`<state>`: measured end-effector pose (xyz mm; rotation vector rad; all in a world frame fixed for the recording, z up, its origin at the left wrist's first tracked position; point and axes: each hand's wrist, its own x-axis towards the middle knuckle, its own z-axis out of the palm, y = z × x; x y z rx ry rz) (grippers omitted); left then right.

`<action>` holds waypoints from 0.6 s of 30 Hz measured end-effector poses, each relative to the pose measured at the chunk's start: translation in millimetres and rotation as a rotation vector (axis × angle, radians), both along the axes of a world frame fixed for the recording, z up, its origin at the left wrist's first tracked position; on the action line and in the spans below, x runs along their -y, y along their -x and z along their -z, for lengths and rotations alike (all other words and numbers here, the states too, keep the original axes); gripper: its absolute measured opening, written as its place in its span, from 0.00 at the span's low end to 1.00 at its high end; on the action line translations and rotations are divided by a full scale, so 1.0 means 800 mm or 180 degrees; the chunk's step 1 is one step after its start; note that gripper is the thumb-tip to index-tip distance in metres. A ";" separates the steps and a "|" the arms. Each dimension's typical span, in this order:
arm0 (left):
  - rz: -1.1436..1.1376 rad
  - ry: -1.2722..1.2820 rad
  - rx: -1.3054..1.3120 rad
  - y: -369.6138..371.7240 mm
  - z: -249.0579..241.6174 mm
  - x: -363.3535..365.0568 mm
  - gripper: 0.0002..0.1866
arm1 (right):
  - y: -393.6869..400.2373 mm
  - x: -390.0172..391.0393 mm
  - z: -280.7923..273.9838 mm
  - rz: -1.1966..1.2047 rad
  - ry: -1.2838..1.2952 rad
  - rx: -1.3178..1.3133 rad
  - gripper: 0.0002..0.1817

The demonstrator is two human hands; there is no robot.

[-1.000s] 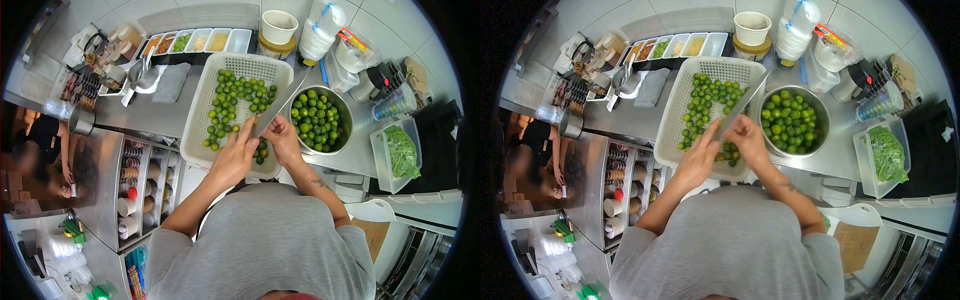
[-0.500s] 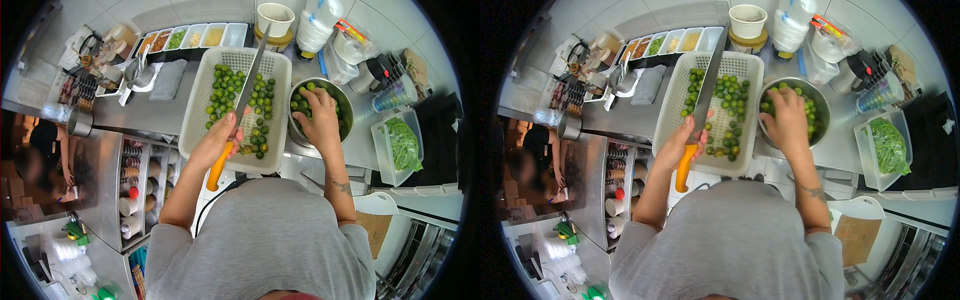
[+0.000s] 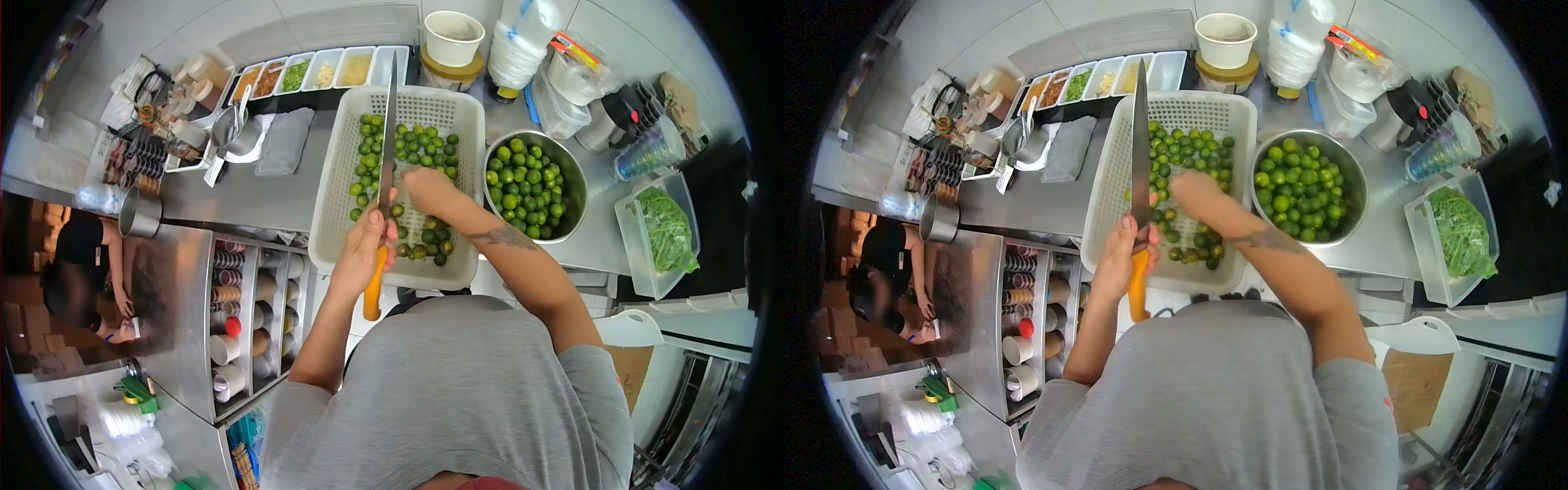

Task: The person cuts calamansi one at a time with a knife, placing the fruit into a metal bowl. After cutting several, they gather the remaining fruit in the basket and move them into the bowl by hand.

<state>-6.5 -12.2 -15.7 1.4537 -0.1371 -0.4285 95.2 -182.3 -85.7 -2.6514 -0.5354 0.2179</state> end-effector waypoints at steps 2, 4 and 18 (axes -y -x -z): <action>-0.0101 -0.0201 -0.0067 0.000 0.002 -0.009 0.34 | 0.002 0.014 -0.025 0.0285 -0.1740 -0.0994 0.11; -0.0131 -0.0227 -0.0110 0.000 0.000 -0.014 0.34 | 0.027 0.033 -0.054 0.0725 -0.4041 -0.2439 0.13; 0.0368 -0.0226 -0.0111 -0.012 -0.032 0.035 0.36 | 0.084 0.045 -0.061 0.0937 -0.5644 -0.2230 0.17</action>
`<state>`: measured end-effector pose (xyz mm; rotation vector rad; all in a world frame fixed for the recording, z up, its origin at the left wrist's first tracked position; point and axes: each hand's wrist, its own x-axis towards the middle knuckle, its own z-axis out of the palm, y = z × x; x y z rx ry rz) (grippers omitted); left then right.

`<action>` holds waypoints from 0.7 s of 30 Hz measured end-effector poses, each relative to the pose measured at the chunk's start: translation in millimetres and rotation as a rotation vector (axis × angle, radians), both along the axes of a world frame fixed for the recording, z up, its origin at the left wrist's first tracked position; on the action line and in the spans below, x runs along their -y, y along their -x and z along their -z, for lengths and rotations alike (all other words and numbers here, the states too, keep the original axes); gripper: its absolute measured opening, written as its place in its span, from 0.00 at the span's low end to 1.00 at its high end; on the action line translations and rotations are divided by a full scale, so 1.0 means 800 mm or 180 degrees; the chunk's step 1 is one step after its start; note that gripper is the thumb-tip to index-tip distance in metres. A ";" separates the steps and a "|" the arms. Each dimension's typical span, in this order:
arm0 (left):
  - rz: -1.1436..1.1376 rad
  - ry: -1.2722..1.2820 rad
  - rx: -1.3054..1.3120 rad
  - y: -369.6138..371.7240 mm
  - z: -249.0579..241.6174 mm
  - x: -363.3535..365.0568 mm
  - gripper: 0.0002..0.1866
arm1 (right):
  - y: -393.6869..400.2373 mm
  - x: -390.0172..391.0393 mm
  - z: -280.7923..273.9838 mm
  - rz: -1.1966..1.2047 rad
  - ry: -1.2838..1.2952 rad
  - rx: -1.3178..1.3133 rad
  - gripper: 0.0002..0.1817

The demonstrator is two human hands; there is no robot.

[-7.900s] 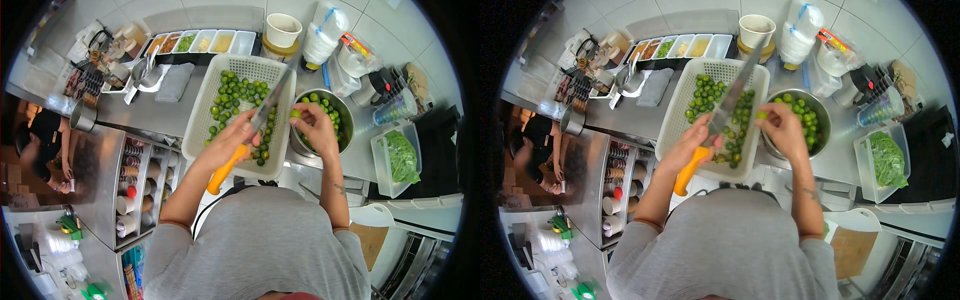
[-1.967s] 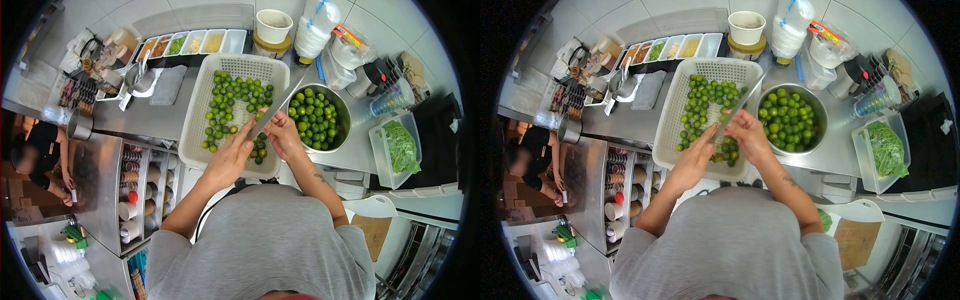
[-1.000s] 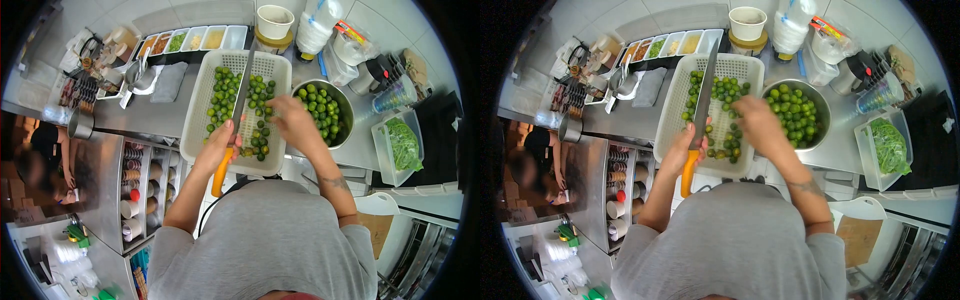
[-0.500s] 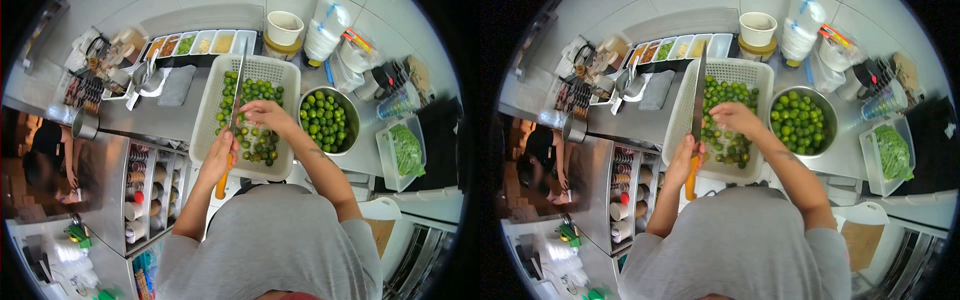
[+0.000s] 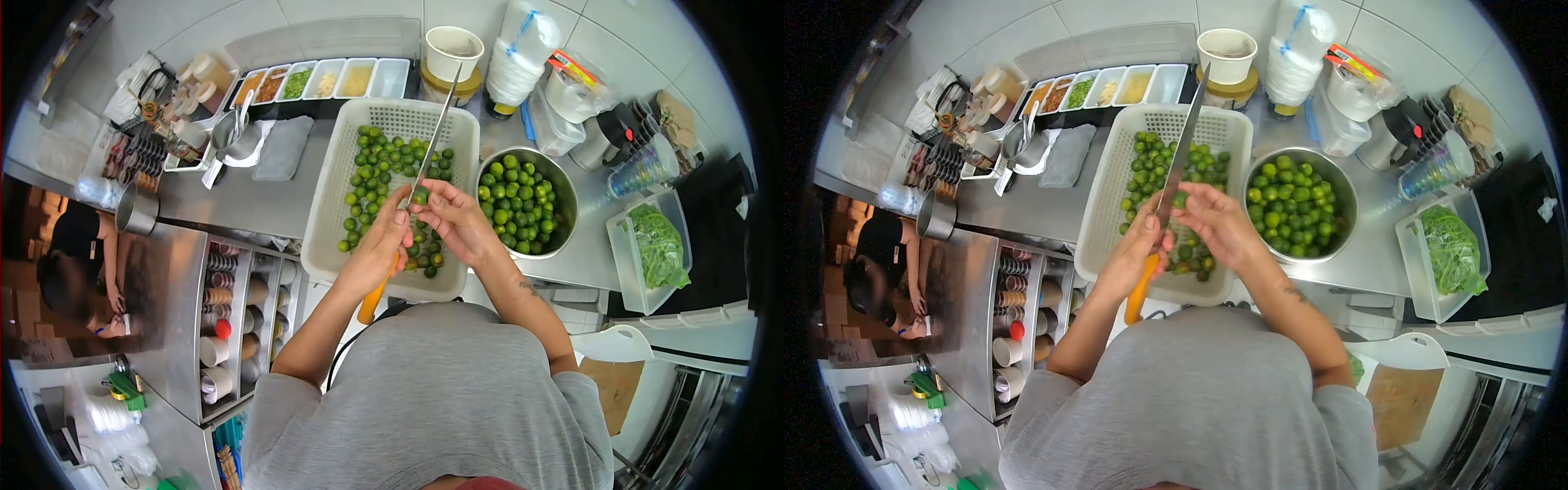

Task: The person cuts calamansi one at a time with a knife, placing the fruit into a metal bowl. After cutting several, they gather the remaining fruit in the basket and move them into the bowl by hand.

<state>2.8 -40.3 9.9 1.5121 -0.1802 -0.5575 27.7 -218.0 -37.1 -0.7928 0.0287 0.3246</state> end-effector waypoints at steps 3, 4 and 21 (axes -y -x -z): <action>0.0056 0.0041 -0.0038 -0.001 0.006 0.004 0.36 | 0.004 0.000 -0.003 0.0094 0.0246 0.0118 0.16; 0.0093 0.0059 -0.0065 -0.001 0.006 0.003 0.36 | 0.004 0.001 -0.003 0.0116 0.0345 0.0150 0.16; 0.0278 -0.1226 0.1490 0.021 0.000 -0.007 0.30 | 0.009 0.014 -0.007 0.0746 0.0575 0.0286 0.15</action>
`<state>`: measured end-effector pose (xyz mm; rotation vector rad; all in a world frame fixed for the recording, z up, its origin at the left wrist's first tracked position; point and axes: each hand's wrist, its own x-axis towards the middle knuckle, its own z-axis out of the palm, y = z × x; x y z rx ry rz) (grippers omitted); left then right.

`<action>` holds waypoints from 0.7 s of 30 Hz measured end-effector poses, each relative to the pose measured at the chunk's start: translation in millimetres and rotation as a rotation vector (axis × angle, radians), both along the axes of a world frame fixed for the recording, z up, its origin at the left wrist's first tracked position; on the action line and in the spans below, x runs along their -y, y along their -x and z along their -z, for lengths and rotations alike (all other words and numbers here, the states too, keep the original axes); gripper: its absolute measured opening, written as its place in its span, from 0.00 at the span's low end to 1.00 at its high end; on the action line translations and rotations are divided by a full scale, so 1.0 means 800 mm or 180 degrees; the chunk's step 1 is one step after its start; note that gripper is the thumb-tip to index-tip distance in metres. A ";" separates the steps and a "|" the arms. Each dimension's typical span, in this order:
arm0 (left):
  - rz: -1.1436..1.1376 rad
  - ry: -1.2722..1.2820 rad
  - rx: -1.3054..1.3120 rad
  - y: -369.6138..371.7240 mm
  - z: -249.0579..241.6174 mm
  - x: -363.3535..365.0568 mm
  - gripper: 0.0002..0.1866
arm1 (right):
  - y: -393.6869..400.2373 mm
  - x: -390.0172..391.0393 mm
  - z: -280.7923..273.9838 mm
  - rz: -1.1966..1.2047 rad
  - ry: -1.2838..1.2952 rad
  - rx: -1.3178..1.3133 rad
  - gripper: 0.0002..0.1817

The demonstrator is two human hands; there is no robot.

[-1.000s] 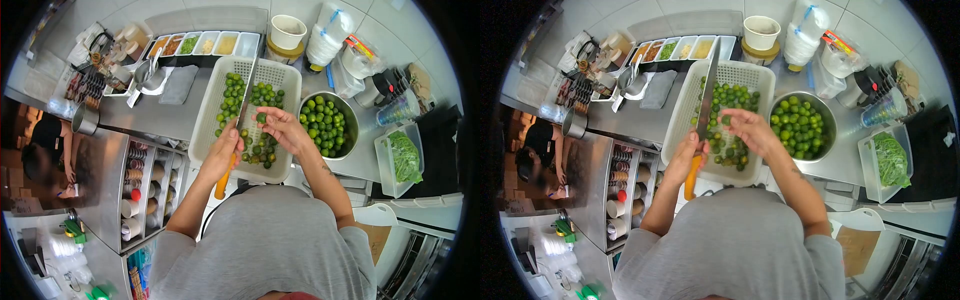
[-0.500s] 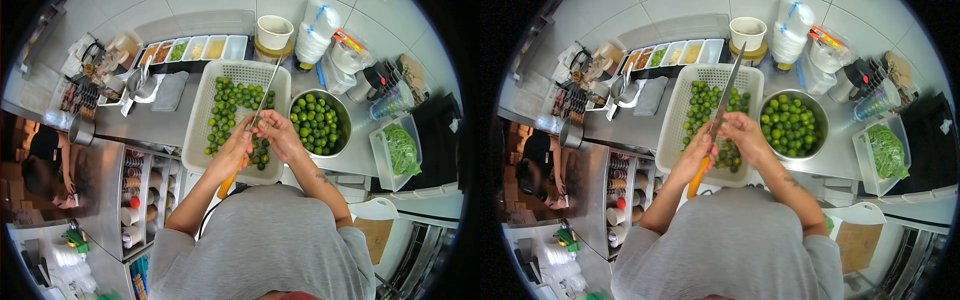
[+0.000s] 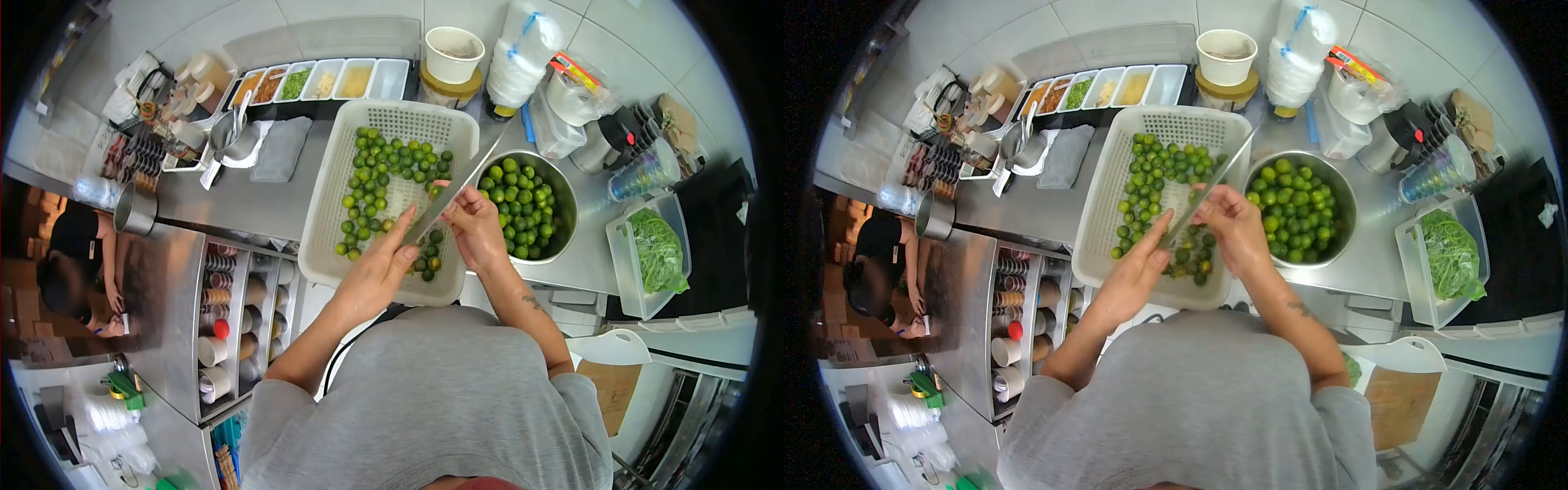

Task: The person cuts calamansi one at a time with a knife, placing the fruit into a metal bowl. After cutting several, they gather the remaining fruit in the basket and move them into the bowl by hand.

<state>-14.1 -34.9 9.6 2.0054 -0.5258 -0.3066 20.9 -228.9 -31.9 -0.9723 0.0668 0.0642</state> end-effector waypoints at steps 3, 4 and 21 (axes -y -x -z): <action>-0.0140 -0.0156 0.0181 0.008 0.000 0.002 0.30 | 0.003 -0.003 0.001 0.0116 0.0179 0.0146 0.14; -0.0149 -0.0209 0.0141 0.009 -0.001 0.003 0.30 | 0.004 -0.004 0.003 0.0087 0.0255 0.0172 0.13; 0.0136 0.0619 -0.1150 -0.011 -0.001 0.033 0.30 | 0.034 0.044 -0.023 0.0148 0.1969 0.0124 0.15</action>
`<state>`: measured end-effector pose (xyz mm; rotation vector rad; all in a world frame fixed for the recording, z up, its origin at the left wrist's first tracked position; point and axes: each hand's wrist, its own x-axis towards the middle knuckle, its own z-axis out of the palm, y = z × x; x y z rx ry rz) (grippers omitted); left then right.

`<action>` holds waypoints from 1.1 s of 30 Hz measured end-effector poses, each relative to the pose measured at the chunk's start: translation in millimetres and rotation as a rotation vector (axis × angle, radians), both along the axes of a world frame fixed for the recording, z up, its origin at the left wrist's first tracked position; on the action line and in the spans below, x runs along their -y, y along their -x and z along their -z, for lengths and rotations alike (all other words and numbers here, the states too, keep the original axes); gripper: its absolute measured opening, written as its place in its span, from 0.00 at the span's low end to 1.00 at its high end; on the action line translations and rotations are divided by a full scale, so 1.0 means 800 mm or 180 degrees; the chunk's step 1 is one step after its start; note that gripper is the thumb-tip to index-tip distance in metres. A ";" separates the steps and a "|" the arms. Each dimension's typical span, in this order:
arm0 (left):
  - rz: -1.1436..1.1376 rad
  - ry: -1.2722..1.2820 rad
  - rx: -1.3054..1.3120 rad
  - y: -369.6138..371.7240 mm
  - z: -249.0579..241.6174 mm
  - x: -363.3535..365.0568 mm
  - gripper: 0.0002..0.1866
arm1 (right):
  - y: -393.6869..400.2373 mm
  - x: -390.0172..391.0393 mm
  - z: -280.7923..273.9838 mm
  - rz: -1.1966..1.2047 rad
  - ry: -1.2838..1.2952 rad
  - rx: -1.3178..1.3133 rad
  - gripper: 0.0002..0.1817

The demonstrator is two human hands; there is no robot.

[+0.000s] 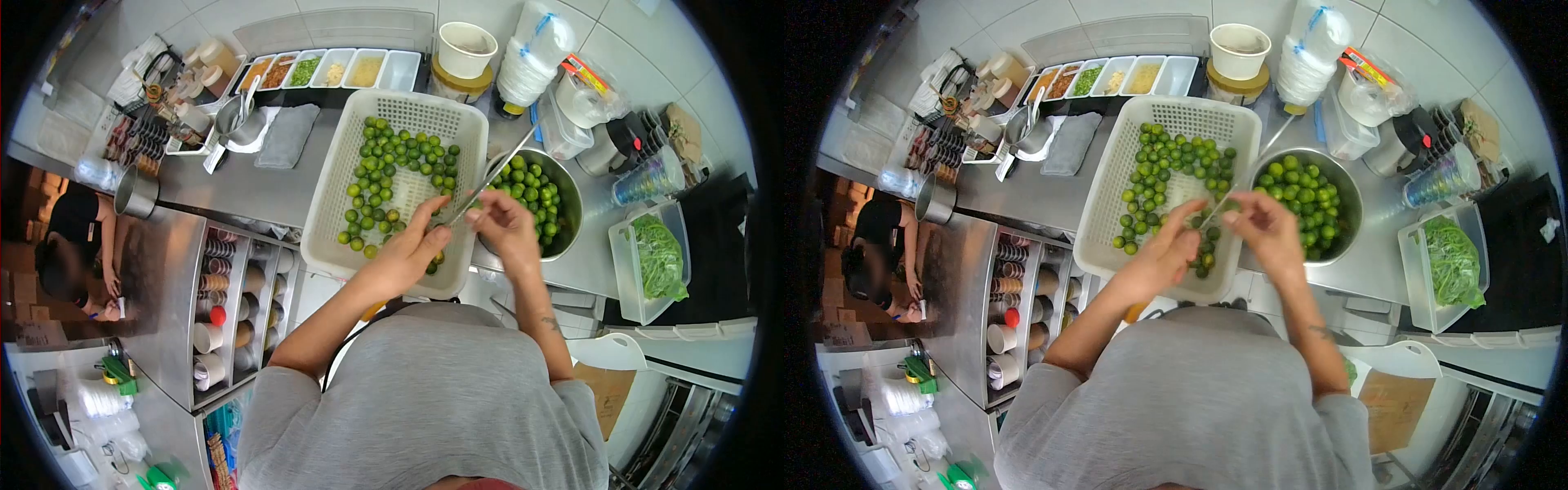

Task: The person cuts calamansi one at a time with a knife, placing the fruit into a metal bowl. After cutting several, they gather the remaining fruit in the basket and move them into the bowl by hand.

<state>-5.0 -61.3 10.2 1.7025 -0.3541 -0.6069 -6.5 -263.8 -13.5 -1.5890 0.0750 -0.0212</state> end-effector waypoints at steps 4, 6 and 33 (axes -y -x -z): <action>-0.0566 0.0120 0.0006 0.002 -0.008 -0.037 0.34 | -0.009 0.028 -0.029 0.0335 0.2984 0.1225 0.23; -0.0938 0.0079 0.0110 -0.002 -0.009 -0.058 0.36 | -0.026 0.011 -0.035 0.0314 0.3146 0.1603 0.22; -0.0852 0.0206 0.0022 0.008 0.004 -0.066 0.38 | -0.073 -0.058 0.033 -0.1277 -0.1842 -0.0354 0.19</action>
